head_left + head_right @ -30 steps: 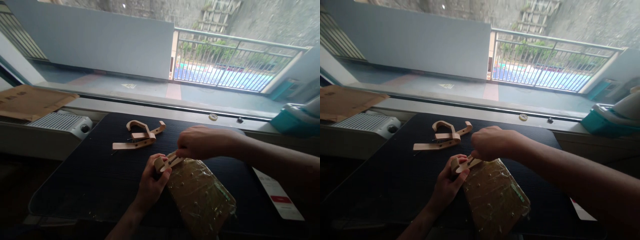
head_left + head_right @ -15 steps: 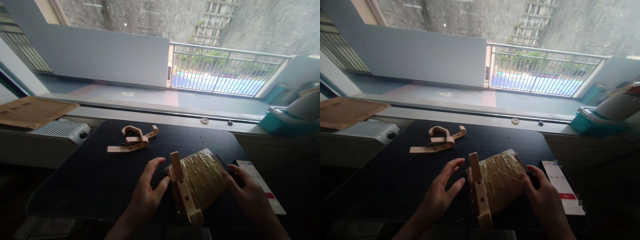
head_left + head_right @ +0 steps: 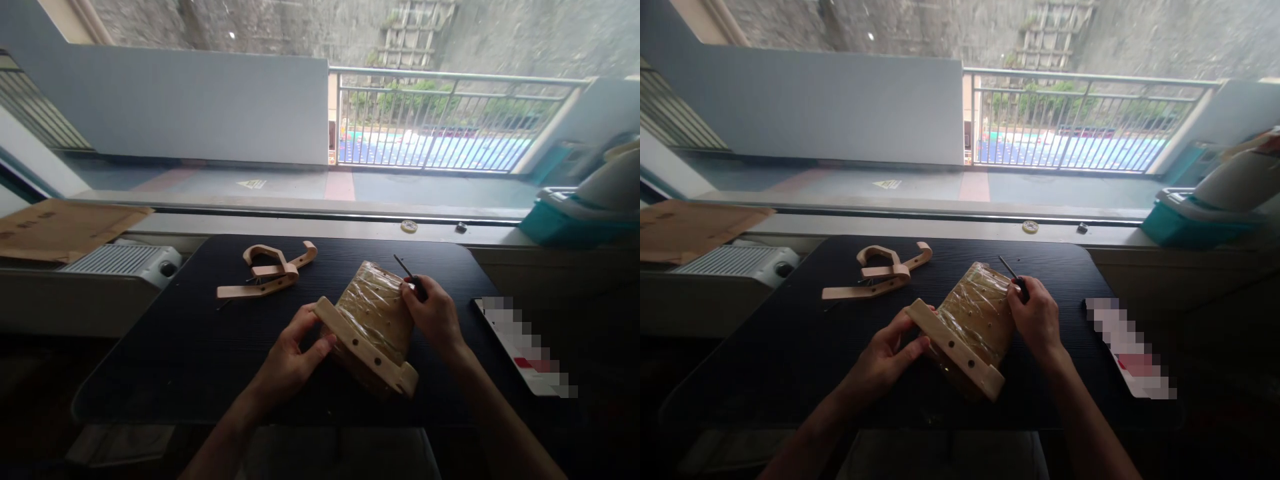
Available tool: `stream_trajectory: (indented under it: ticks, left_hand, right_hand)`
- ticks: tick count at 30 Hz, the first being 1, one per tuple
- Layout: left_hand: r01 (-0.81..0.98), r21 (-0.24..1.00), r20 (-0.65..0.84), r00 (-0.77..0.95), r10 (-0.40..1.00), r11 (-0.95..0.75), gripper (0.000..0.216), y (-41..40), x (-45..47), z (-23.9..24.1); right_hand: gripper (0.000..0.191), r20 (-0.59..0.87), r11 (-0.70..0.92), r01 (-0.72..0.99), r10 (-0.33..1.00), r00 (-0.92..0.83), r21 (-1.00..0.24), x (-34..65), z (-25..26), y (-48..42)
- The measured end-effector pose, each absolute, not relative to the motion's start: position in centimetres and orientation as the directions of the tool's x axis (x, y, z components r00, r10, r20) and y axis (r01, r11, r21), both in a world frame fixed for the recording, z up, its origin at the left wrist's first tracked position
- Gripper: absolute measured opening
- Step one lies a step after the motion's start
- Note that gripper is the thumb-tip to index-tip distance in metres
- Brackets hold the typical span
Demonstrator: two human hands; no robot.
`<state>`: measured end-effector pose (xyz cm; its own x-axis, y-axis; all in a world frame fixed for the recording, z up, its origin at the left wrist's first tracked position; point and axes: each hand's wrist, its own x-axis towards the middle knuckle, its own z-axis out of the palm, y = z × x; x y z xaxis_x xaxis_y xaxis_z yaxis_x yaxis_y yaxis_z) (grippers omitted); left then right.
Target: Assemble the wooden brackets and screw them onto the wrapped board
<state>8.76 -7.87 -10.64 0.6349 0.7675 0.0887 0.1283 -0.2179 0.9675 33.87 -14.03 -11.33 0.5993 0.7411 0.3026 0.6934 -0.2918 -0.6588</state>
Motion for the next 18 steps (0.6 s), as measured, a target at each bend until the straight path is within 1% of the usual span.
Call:
stream_trajectory:
  ticks: [4, 6, 9, 11, 14, 15, 17, 18]
  left_hand:
    - [0.185, 0.952, 0.082, 0.615, 0.784, -0.245, 0.032, -6.7, 6.3, -10.6]
    - [0.225, 0.942, 0.067, 0.603, 0.795, -0.249, 0.031, -6.3, 5.4, -10.3]
    - [0.269, 0.915, 0.066, 0.637, 0.768, -0.302, 0.032, -5.8, 4.7, -8.9]
    - [0.279, 0.889, 0.066, 0.706, 0.705, -0.362, 0.034, -5.5, 4.8, -7.6]
    - [0.258, 0.841, 0.042, 0.845, 0.533, -0.475, 0.045, -4.8, 5.6, -5.3]
    - [0.244, 0.823, 0.035, 0.880, 0.474, -0.513, 0.045, -4.6, 5.9, -4.7]
    - [0.226, 0.791, 0.032, 0.913, 0.407, -0.568, 0.036, -4.1, 6.7, -3.7]
    - [0.224, 0.780, 0.032, 0.918, 0.395, -0.584, 0.030, -3.9, 7.0, -3.4]
  right_hand:
    - [0.029, 0.340, -0.285, 0.738, 0.747, 0.571, -0.612, 34.1, -12.1, -13.6]
    - [0.029, 0.350, -0.300, 0.766, 0.754, 0.555, -0.569, 34.2, -12.0, -13.8]
    - [0.029, 0.357, -0.319, 0.794, 0.763, 0.539, -0.518, 34.3, -11.9, -13.9]
    - [0.029, 0.360, -0.326, 0.801, 0.763, 0.536, -0.502, 34.3, -11.9, -13.9]
    - [0.030, 0.355, -0.333, 0.807, 0.768, 0.532, -0.488, 34.4, -12.2, -13.8]
    - [0.031, 0.352, -0.335, 0.808, 0.771, 0.530, -0.484, 34.5, -12.3, -13.8]
    - [0.032, 0.342, -0.328, 0.812, 0.783, 0.520, -0.483, 34.5, -12.4, -13.8]
    - [0.032, 0.339, -0.322, 0.811, 0.787, 0.516, -0.488, 34.6, -12.4, -13.8]
